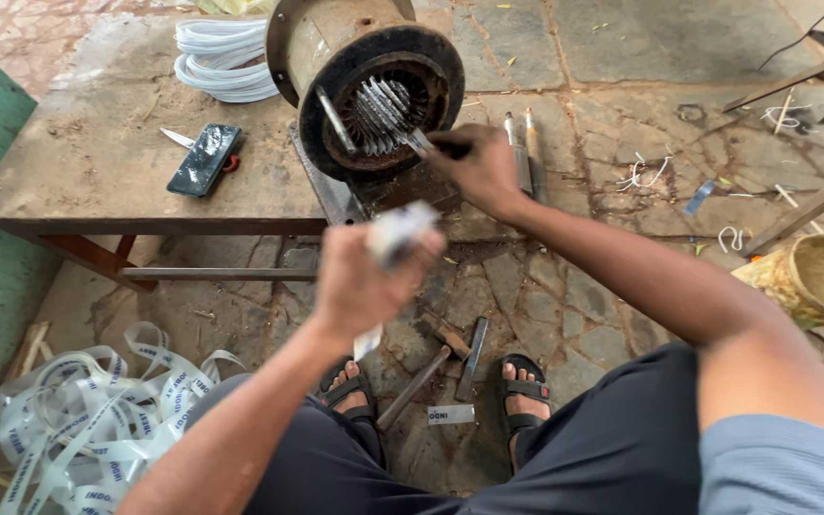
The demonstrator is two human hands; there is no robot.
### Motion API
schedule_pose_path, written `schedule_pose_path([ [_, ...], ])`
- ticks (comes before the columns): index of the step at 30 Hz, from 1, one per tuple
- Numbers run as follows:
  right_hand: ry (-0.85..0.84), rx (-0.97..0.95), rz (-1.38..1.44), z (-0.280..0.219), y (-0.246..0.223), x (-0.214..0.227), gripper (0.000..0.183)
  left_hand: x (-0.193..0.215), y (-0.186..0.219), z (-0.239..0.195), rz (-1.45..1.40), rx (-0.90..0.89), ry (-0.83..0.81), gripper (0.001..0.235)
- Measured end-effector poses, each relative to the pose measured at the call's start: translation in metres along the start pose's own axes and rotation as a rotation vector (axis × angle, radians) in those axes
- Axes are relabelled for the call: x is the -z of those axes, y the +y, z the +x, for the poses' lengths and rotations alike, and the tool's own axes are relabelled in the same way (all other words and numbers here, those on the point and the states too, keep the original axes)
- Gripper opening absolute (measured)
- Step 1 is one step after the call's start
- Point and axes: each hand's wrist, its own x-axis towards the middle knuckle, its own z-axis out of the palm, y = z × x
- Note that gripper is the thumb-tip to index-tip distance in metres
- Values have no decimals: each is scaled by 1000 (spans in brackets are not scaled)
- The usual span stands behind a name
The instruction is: The person places small pieces of white insulation paper into the slots of an electric motor stator by hand and using a thin tool.
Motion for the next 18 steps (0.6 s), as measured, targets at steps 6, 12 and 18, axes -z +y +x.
schedule_pose_path([
  [6,115,-81,309,42,5,-88,20,-40,29,-33,282,-169,-518,12],
  [12,245,-190,391,51,-2,-115,20,-35,32,-32,204,-175,-466,16],
  [18,235,-201,374,53,-22,-112,19,-31,30,-29,257,-144,-475,16],
])
